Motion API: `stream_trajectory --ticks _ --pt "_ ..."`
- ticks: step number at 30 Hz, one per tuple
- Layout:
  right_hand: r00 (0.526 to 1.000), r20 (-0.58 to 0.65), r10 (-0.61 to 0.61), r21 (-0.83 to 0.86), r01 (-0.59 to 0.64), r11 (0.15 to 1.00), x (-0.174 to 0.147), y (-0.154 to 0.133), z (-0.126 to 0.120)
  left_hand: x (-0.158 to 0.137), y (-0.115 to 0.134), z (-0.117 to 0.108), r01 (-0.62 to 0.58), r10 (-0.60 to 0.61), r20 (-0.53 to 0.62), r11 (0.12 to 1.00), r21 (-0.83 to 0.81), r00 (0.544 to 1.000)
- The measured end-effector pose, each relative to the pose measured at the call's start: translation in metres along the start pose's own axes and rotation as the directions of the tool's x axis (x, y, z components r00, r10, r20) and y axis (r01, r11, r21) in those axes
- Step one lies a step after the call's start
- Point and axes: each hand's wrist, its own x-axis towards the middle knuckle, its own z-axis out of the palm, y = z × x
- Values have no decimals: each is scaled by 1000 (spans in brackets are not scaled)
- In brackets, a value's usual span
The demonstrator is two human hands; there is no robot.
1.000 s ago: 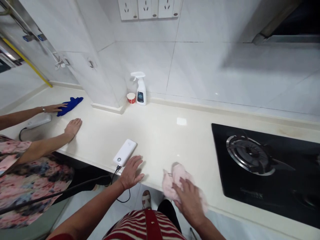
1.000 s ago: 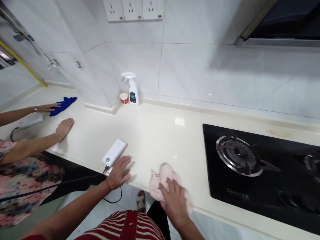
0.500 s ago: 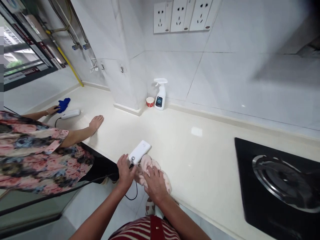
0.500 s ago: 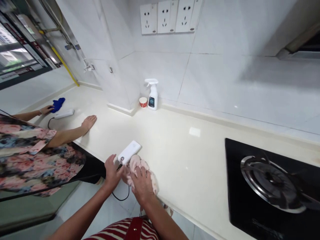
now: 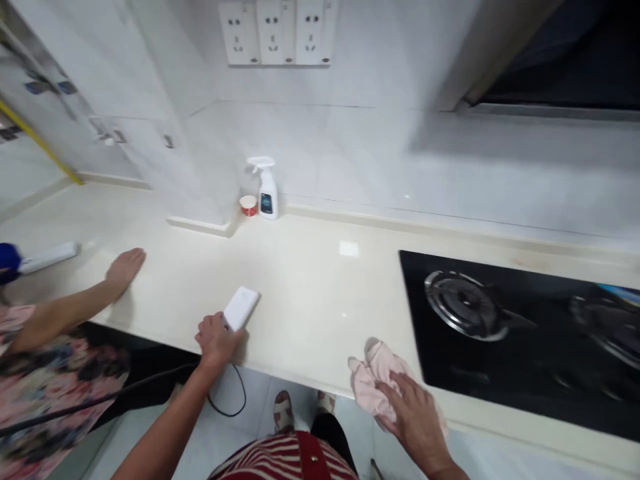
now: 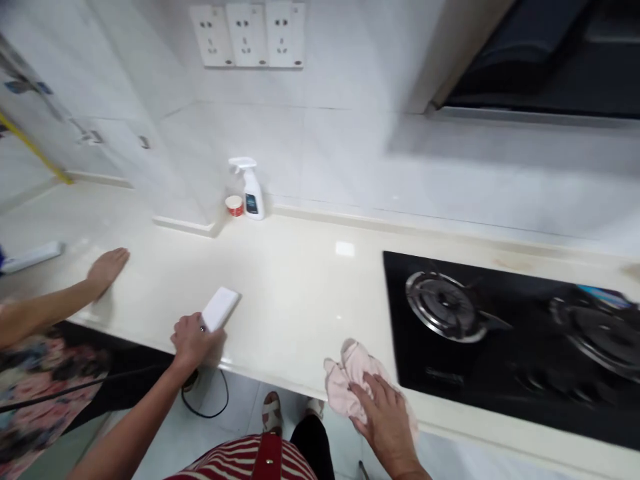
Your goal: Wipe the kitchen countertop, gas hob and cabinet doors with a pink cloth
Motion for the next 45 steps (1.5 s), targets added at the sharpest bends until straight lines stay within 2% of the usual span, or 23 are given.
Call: stream_trajectory --ticks 2,6,10,13,18,21,23,25,27,29,31,33,36,38,40,43,45 --pt "998 41 48 -9 -48 999 -4 9 -7 3 6 2 -17 17 29 1000 8 999" --pt "984 134 114 22 -118 993 3 6 -11 -6 27 21 -106 102 86 994 41 991" --pt "975 182 131 70 -145 987 10 -1 -10 -30 66 40 -192 185 114 980 50 976" --pt "967 232 106 100 -132 986 9 5 -13 -44 100 49 -233 225 115 971 58 968" --pt "949 307 63 197 -128 972 -3 47 -29 -57 149 58 -215 203 182 975 49 962" --pt "944 328 -31 298 -72 952 -9 75 -48 -66 175 61 -211 193 202 975 72 960" --pt "955 286 -71 363 -39 931 -5 91 -63 -72 190 63 -198 172 212 975 105 962" --pt "979 202 -18 388 -64 919 6 106 -76 -77 204 64 -151 114 220 976 157 969" --pt "990 113 80 379 -117 918 25 123 -83 -84 218 65 -77 38 187 976 205 982" --pt "991 74 115 362 -134 922 45 140 -84 -94 234 68 -6 -15 95 977 213 995" --pt "993 88 72 350 -99 932 58 155 -78 -109 254 75 23 -19 -23 985 171 1000" --pt "994 107 6 350 -43 936 56 168 -68 -127 277 85 -33 45 -96 992 118 994" --pt "997 77 -15 355 -13 935 21 194 -55 -157 312 108 -249 253 -75 967 63 965" --pt "997 24 74 322 -78 944 -17 223 -48 -175 331 126 -387 388 -35 922 30 921" --pt "977 -52 206 254 -187 949 -61 260 -43 -189 342 142 -479 479 -18 878 6 877" --pt "913 -156 377 149 -356 923 -120 326 -42 -200 348 159 -559 559 15 829 0 829" --pt "833 -199 516 112 -503 857 -147 370 -46 -201 348 165 -596 596 25 803 -11 802"
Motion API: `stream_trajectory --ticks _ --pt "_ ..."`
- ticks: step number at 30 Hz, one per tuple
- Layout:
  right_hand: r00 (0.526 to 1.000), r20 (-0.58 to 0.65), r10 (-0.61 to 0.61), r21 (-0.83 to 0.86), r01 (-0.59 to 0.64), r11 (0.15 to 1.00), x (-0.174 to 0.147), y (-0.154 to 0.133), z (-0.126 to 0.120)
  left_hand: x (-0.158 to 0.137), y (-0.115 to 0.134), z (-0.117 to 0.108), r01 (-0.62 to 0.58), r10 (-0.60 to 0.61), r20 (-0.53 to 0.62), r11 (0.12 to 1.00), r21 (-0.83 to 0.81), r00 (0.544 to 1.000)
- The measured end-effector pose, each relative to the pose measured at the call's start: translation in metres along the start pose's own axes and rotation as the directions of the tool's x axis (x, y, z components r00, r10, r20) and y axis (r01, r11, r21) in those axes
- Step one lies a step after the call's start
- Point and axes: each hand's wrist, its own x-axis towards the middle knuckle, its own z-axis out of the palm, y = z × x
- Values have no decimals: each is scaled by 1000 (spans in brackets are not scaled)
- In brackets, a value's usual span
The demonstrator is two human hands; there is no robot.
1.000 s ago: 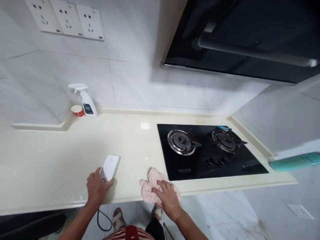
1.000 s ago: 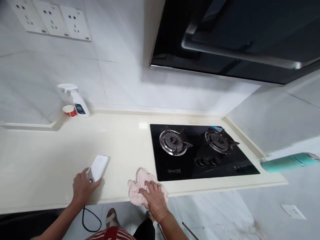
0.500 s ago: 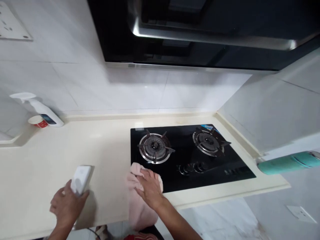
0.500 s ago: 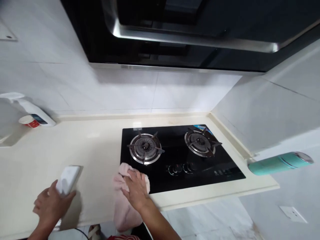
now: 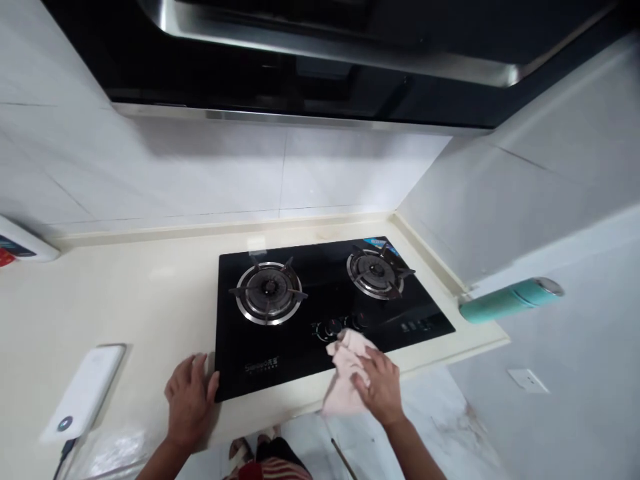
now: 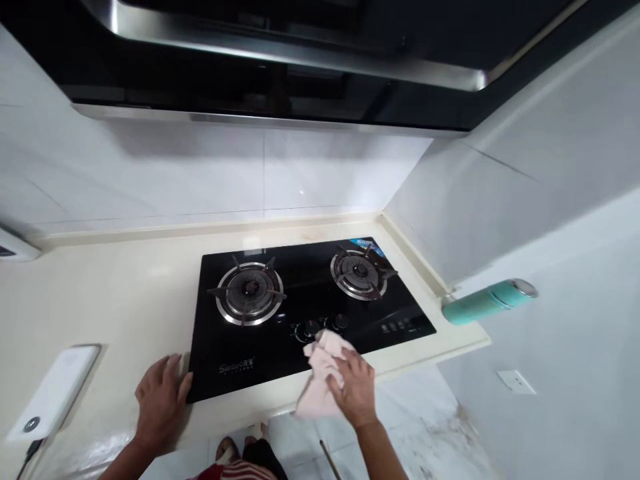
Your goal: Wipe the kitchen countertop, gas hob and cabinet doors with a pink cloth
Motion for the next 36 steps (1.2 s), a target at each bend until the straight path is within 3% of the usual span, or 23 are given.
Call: stream_trajectory --ticks 2,5,7,9,14,19,23,28,33,36 --pt "974 -71 217 -45 -221 974 10 40 -10 0 -1 2 -29 28 -10 999 -27 1000" --pt "828 -144 542 -44 -552 832 37 74 -19 1 -2 0 -19 19 -12 997 -73 1000" --pt "747 -155 646 -33 -657 753 55 78 -18 2 0 -3 -3 3 -3 996 -94 1000" --pt "730 -159 665 -33 -677 735 66 72 -12 2 2 -5 25 -24 10 995 -99 1000" --pt "802 -124 584 -44 -592 805 65 51 -3 3 4 -6 65 -61 43 994 -89 997" --pt "842 -96 530 -54 -536 842 68 67 -10 7 5 -6 49 -48 33 998 -45 998" --pt "879 -110 464 -72 -473 878 81 109 -15 11 11 -11 57 -59 43 998 25 997" --pt "930 -163 330 -120 -351 929 95 186 -24 19 13 -10 75 -84 81 992 105 993" --pt "945 -139 295 -138 -313 939 103 264 -33 18 3 -4 75 -75 -1 988 133 997" --pt "940 -144 308 -123 -326 937 102 292 -33 17 -3 0 38 -33 -45 993 111 998"
